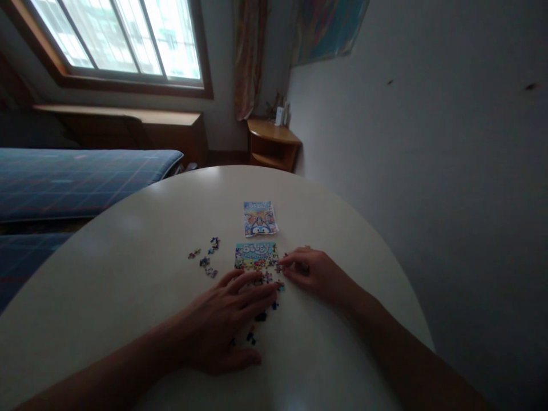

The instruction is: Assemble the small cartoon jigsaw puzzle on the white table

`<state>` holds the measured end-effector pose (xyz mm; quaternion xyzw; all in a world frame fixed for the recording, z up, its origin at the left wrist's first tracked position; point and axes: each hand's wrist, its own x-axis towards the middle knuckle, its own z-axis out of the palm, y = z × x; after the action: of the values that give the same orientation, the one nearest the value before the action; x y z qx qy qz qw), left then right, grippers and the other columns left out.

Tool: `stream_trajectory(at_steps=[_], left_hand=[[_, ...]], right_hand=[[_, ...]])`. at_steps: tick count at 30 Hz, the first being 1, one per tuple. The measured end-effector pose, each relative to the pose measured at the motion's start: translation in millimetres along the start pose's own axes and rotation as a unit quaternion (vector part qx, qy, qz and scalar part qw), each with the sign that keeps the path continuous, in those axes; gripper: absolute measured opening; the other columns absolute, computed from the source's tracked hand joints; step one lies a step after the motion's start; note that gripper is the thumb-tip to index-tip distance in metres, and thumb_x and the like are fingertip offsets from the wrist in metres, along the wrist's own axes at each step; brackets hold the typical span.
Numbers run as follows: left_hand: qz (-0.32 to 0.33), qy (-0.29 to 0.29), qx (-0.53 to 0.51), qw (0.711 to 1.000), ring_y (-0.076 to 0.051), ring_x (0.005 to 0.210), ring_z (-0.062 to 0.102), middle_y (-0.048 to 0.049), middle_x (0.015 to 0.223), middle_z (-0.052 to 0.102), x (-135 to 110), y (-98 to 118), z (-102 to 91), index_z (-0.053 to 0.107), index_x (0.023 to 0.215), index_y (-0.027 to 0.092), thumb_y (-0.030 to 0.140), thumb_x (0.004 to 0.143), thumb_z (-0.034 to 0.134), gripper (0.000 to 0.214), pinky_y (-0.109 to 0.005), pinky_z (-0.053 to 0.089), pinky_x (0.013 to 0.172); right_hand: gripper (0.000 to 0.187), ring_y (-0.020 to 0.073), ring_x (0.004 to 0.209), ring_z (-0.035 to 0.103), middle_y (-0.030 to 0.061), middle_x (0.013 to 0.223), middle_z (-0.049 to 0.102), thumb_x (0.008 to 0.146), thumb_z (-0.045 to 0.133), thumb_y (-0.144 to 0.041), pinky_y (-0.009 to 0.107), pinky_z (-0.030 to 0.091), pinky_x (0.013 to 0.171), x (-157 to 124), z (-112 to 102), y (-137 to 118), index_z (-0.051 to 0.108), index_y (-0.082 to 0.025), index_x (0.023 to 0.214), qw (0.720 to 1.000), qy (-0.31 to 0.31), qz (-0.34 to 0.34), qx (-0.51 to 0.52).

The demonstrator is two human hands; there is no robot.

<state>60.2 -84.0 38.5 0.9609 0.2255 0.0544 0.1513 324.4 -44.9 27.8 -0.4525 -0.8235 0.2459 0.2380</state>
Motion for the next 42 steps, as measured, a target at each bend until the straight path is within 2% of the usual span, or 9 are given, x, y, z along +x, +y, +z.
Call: stream_trajectory(at_steps=[5,11,17,25,35,42], left_hand=[[-0.006,-0.006,0.014,1.0,-0.038,0.145,0.027,-0.0074,0.158,0.034,2.6,0.9,1.8,0.027,0.154,0.02,0.058,0.088,0.056,0.081,-0.057,0.025,0.117],[-0.008,-0.009,0.021,1.0,-0.036,0.145,0.028,-0.0079,0.159,0.033,2.8,2.7,3.4,0.027,0.154,0.02,0.062,0.089,0.053,0.082,-0.056,0.025,0.118],[-0.009,-0.008,0.029,0.999,-0.036,0.146,0.026,-0.0077,0.16,0.031,1.6,2.4,5.1,0.027,0.154,0.02,0.063,0.089,0.054,0.083,-0.054,0.025,0.118],[-0.004,-0.002,0.03,1.0,-0.036,0.144,0.032,-0.0101,0.159,0.031,3.0,5.1,7.1,0.024,0.155,0.02,0.065,0.088,0.053,0.086,-0.055,0.025,0.117],[-0.014,0.0,0.04,0.999,-0.036,0.142,0.034,-0.0123,0.158,0.033,5.5,10.8,8.4,0.031,0.153,0.019,0.069,0.085,0.054,0.088,-0.055,0.026,0.116],[-0.021,0.013,0.042,0.999,-0.035,0.142,0.036,-0.0124,0.157,0.035,4.3,14.0,8.8,0.033,0.152,0.019,0.069,0.086,0.053,0.085,-0.054,0.026,0.116]], right_hand=[[0.014,0.0165,0.087,0.064,0.0057,0.096,0.072,0.088,0.065,-0.022,0.029,0.049,0.081,0.8,0.3,1.6,0.078,-0.023,0.094,1.0,0.002,-0.027,-0.006],[0.013,0.0184,0.093,0.066,0.0058,0.099,0.072,0.084,0.07,-0.02,0.033,0.049,0.087,-0.4,-2.2,1.6,0.078,-0.024,0.094,0.999,-0.01,-0.034,-0.019],[0.014,0.0186,0.095,0.065,0.0066,0.101,0.072,0.086,0.068,-0.023,0.032,0.048,0.088,-0.8,-4.8,-1.4,0.078,-0.024,0.096,0.999,-0.02,-0.028,-0.025],[0.01,0.0197,0.094,0.064,0.0061,0.099,0.071,0.082,0.07,-0.019,0.034,0.046,0.089,2.2,-1.4,-4.4,0.076,-0.022,0.089,0.999,-0.018,-0.018,-0.042],[0.01,0.0231,0.099,0.063,0.0067,0.103,0.07,0.08,0.07,-0.02,0.039,0.043,0.092,2.1,-1.8,-7.8,0.074,-0.022,0.088,0.997,-0.022,-0.005,-0.08],[0.01,0.0208,0.095,0.063,0.0057,0.1,0.071,0.077,0.071,-0.016,0.036,0.043,0.09,3.4,1.5,-6.7,0.072,-0.021,0.085,0.999,-0.008,-0.006,-0.047]])
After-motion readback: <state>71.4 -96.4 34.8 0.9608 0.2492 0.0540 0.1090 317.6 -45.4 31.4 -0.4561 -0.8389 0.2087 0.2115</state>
